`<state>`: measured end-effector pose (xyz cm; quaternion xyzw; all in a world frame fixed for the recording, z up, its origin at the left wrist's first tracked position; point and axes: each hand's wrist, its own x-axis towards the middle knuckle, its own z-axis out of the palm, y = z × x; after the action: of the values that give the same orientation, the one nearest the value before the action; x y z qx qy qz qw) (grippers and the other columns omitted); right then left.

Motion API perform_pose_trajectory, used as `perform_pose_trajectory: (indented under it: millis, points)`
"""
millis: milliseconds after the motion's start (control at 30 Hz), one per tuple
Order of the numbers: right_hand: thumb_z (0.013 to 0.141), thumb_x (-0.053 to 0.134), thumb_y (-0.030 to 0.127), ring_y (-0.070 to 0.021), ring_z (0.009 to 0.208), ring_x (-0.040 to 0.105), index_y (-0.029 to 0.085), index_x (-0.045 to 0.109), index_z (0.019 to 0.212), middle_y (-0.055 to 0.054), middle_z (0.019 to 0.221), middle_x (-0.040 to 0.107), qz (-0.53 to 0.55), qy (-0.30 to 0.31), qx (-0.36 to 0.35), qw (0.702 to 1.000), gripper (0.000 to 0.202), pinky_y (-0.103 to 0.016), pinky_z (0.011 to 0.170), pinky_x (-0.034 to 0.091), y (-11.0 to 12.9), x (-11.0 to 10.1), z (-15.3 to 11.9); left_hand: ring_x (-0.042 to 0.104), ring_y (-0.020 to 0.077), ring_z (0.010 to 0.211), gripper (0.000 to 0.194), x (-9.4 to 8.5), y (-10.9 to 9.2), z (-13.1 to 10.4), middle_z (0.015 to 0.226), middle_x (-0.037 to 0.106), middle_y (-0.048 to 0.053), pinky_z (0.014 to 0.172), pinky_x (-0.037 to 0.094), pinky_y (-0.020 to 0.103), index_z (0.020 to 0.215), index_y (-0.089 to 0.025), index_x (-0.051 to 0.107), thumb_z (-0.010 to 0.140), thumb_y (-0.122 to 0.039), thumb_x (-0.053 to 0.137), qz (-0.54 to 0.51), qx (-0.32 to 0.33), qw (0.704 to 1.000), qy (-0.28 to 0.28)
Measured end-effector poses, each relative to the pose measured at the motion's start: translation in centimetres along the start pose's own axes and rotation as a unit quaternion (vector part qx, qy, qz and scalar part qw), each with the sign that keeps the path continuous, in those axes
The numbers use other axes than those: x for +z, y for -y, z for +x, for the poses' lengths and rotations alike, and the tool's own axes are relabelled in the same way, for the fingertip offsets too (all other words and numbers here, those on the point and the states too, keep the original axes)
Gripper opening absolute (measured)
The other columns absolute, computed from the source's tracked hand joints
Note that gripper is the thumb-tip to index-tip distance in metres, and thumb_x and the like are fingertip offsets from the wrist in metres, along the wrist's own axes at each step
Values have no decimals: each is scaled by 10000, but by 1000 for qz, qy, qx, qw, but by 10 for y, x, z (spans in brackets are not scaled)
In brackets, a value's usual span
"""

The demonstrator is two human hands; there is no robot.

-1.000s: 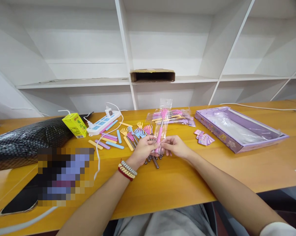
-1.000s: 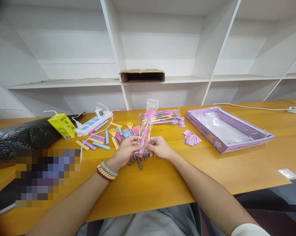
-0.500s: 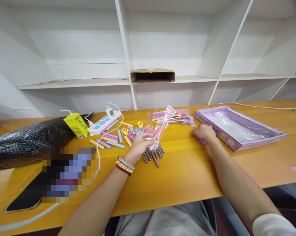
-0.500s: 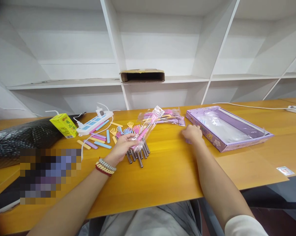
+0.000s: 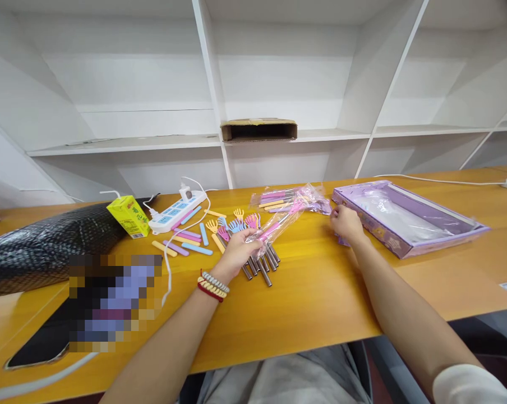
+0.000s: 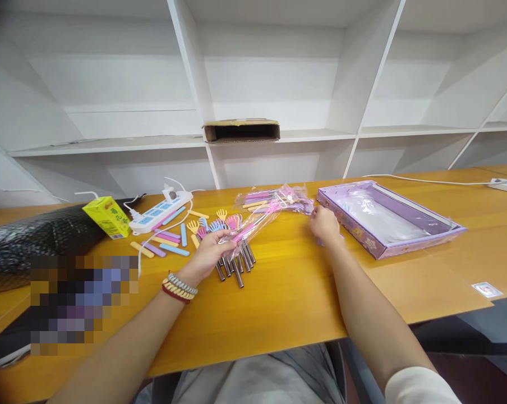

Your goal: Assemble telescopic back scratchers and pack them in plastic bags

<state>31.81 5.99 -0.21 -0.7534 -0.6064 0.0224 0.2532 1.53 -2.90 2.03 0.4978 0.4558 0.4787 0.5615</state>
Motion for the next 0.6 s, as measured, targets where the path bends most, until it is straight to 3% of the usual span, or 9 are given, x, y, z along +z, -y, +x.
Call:
perform_pose_trajectory:
  millis: [100,167,300,400,500,600]
  points:
    - [739,494,297,-199,720,588,167,627,788,-78,746,651,157,-77,-22,984,192,-288,646,431,14,-4,-6,568,112,538,233,-1,2,1,644,603,17,522,459,227,839,-110,574,628,-155,663,10,-1,1000,0]
    - [710,546,335,-152,612,561,171,602,748,-36,676,627,306,-95,-30,947,177,-258,571,430,22,-5,-9,562,112,537,242,-2,3,2,639,596,12,515,458,227,843,-107,578,620,-146,663,27,0,1000,-6]
    - [647,657,412,-84,404,456,187,533,766,32,541,540,549,-45,-19,834,283,-200,374,343,35,-2,-16,546,106,530,259,-4,7,5,632,589,12,502,448,222,849,-97,587,603,-129,664,50,-4,999,-10]
    - [571,738,413,-118,453,542,197,468,747,19,585,578,614,-2,-30,789,387,-216,376,409,41,1,-20,545,105,525,276,-4,8,5,631,593,14,500,445,221,862,-98,589,600,-132,667,56,-9,998,-4]
    - [537,760,435,-152,580,605,198,441,721,-1,669,614,622,8,-37,782,438,-269,473,503,44,5,-22,558,114,537,284,-3,8,5,636,600,15,515,456,229,873,-103,588,602,-136,665,59,-9,998,-1]
    - [584,718,475,-126,582,565,178,507,691,5,630,583,556,-32,-59,828,380,-268,527,496,44,8,-21,554,109,526,270,-3,8,4,633,599,10,511,457,227,871,-109,588,609,-128,650,63,-8,998,1]
